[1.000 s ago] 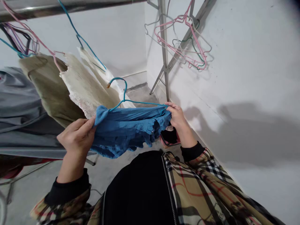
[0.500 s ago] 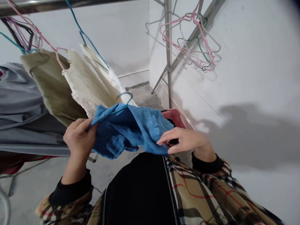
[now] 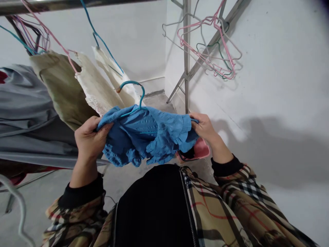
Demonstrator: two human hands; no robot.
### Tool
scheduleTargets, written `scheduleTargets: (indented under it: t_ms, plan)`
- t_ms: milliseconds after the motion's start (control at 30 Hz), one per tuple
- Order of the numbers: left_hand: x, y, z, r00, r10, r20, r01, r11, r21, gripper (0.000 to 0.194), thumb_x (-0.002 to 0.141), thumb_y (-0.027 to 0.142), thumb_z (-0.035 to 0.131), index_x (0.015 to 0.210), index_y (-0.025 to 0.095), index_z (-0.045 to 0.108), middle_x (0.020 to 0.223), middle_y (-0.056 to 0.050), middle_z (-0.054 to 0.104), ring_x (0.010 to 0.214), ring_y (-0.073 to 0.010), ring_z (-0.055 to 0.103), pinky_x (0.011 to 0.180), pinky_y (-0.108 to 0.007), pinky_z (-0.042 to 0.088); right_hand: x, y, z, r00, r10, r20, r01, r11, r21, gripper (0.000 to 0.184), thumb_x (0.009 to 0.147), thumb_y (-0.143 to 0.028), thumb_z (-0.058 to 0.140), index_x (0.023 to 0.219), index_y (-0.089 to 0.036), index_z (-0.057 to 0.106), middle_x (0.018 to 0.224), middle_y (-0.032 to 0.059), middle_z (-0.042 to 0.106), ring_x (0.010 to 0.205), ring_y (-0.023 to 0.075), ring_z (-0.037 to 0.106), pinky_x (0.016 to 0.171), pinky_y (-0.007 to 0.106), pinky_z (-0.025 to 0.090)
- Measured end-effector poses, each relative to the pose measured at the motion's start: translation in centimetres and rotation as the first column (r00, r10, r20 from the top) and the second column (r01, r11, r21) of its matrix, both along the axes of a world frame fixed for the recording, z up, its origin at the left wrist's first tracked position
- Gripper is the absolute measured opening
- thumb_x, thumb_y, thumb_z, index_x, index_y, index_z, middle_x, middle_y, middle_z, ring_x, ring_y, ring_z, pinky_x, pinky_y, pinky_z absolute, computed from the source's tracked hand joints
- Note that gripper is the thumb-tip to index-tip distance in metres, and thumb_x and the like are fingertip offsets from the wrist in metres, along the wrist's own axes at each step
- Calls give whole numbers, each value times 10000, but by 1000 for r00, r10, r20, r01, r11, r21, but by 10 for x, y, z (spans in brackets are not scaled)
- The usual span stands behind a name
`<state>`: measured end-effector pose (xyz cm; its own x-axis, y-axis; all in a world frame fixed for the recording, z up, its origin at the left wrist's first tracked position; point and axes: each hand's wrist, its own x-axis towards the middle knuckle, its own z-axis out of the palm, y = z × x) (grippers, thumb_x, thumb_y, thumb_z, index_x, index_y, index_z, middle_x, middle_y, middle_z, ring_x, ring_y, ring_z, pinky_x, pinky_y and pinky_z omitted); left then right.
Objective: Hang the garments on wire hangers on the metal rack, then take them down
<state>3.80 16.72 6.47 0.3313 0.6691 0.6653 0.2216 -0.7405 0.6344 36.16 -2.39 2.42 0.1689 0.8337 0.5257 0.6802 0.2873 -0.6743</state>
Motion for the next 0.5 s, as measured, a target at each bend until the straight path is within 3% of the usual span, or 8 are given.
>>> scheduleTargets:
  t_ms: [133, 267, 333, 433, 500]
  plan:
    - [-1, 4, -6, 997, 55, -54, -47, 988, 148, 73, 786, 250, 714, 815, 194, 751, 621, 58, 531, 544, -49, 459, 504, -178, 342, 4, -4, 12, 991, -79, 108, 68, 992, 102, 251, 883, -393, 599, 765, -201, 711, 611, -1, 561, 575, 127, 529, 543, 261, 409]
    - [-5, 8, -16, 968, 184, -170, -121, 938, 323, 116, 807, 294, 702, 849, 205, 764, 675, 22, 604, 603, -80, 518, 546, -202, 374, -8, -20, 36, 978, -160, 135, 136, 976, 172, 162, 831, -364, 690, 775, -217, 727, 547, -24, 517, 496, 101, 472, 481, 247, 371]
    - [-5, 6, -19, 957, 213, -196, -130, 922, 365, 128, 817, 309, 691, 833, 204, 762, 696, 6, 627, 624, -93, 530, 558, -215, 380, -18, -31, 48, 983, -123, 134, 92, 973, 214, 109, 803, -335, 731, 812, -227, 732, 525, -42, 487, 468, 87, 441, 467, 236, 369]
    - [0, -2, -18, 976, 156, -152, -107, 952, 288, 138, 844, 313, 659, 824, 210, 748, 691, 5, 613, 618, -98, 523, 573, -231, 394, -26, -42, 56, 989, 19, 144, -46, 982, 185, 235, 786, -389, 742, 970, -244, 725, 709, -1, 614, 587, 109, 549, 547, 242, 453]
    - [4, -8, -15, 992, 90, -90, -73, 981, 180, 136, 851, 319, 644, 817, 223, 735, 683, 14, 595, 608, -99, 521, 574, -237, 402, -24, -45, 55, 983, -19, 183, 0, 995, 103, 397, 783, -462, 724, 1117, -251, 685, 969, 64, 668, 837, 182, 627, 718, 309, 516]
